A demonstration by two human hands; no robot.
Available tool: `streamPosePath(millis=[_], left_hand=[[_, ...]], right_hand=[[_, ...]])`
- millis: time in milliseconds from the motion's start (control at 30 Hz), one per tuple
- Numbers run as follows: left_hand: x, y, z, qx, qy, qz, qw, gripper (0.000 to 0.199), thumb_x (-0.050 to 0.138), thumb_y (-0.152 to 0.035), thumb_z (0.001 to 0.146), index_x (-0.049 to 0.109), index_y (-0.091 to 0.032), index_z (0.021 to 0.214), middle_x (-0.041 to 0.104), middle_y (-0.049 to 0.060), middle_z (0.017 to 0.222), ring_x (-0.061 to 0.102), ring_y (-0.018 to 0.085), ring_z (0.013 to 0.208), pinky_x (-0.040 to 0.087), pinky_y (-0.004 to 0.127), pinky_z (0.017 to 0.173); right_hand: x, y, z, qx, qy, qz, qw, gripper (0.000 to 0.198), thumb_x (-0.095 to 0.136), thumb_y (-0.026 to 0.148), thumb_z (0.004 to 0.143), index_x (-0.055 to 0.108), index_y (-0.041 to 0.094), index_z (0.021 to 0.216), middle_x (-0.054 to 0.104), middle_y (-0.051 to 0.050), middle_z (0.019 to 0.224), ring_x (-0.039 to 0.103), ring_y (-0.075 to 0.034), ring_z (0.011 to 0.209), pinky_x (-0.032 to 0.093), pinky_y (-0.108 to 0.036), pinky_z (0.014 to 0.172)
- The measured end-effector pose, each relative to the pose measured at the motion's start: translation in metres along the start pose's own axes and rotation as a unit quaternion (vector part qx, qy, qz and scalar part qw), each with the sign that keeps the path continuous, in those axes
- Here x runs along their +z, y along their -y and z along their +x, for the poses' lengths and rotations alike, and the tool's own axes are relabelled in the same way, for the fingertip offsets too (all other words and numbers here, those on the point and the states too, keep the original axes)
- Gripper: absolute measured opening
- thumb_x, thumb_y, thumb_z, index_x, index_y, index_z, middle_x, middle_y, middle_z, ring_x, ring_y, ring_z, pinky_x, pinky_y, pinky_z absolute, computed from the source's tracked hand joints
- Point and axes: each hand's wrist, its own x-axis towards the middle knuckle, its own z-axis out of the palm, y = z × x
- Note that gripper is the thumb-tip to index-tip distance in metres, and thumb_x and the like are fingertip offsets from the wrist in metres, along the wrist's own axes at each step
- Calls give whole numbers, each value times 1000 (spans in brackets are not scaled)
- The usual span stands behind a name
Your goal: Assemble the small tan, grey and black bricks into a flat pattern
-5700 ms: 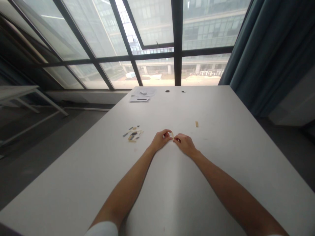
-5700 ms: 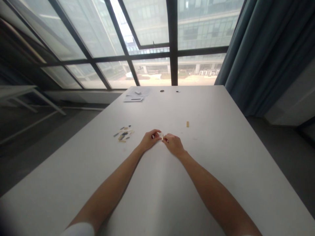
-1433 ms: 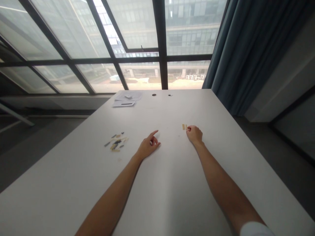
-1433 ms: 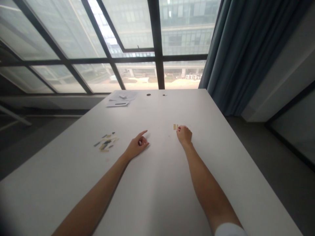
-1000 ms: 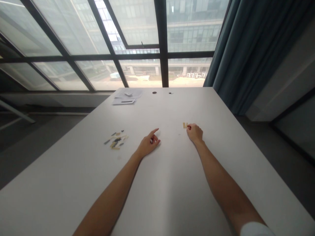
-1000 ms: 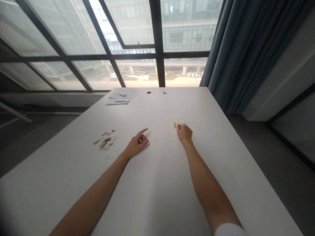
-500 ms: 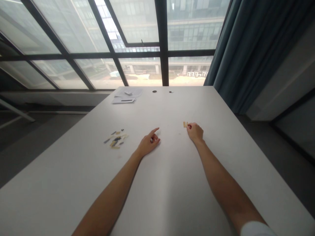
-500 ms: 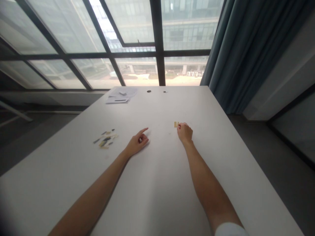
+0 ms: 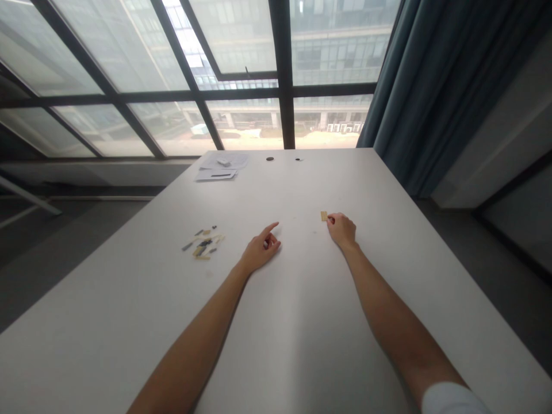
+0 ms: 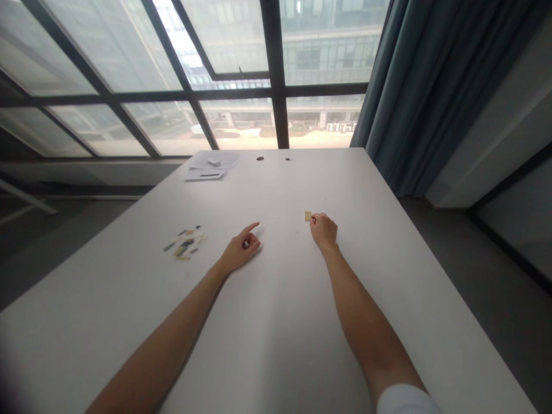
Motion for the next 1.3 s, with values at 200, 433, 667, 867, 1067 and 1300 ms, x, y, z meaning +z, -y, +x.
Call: streamPosePath(millis=[200, 433, 667, 867, 1067, 1300], left_hand=[[1, 2, 0, 2, 0, 5, 1000, 64, 58, -29, 88, 40, -24, 150, 65, -2, 83, 54, 10, 65, 42, 22, 63], [1, 3, 0, 2, 1, 9, 1000, 64, 58, -28, 88, 40, -24, 150, 65, -2, 83, 54, 10, 66, 43, 23, 65], [0, 0, 0, -3, 2, 8, 1000, 64, 58, -29, 88, 41, -24, 149, 66, -1, 83, 54, 11, 65, 42, 22, 64], [0, 0, 0, -3, -2, 9, 1000, 64, 58, -30, 88, 42, -23, 149, 66, -1, 83, 54, 11, 65, 42, 23, 64], [0, 1, 0, -3, 2, 13, 1000, 64, 58, -30, 88, 42, -23, 149, 65, -1, 83, 54, 11, 65, 42, 23, 64], [1, 1, 0, -3, 3, 16, 1000, 63, 58, -30, 88, 42, -23, 149, 65, -1, 83, 54, 11, 65, 43, 23, 64]], right_hand=[[1, -1, 0, -6, -6, 5, 1000, 26, 55, 34, 95, 74, 27, 112, 71, -6, 117, 66, -20, 95, 45, -27, 79], [3, -3, 1, -13, -10, 6, 1000, 25, 55, 33, 95, 73, 27, 112, 71, -5, 116, 66, -20, 95, 45, -28, 79], [0, -1, -1, -11, -10, 9, 1000, 27, 55, 32, 94, 73, 28, 112, 72, -5, 117, 66, -20, 95, 46, -28, 79], [-1, 1, -1, -8, -9, 10, 1000, 26, 55, 32, 94, 73, 28, 112, 72, -4, 116, 66, -20, 95, 46, -27, 80], [1, -1, 0, -11, -11, 12, 1000, 24, 56, 33, 94, 73, 28, 110, 72, -4, 114, 66, -20, 94, 46, -27, 79], [1, -1, 0, -8, -6, 8, 1000, 25, 55, 34, 95, 73, 28, 111, 72, -5, 114, 66, -20, 93, 46, -28, 80]])
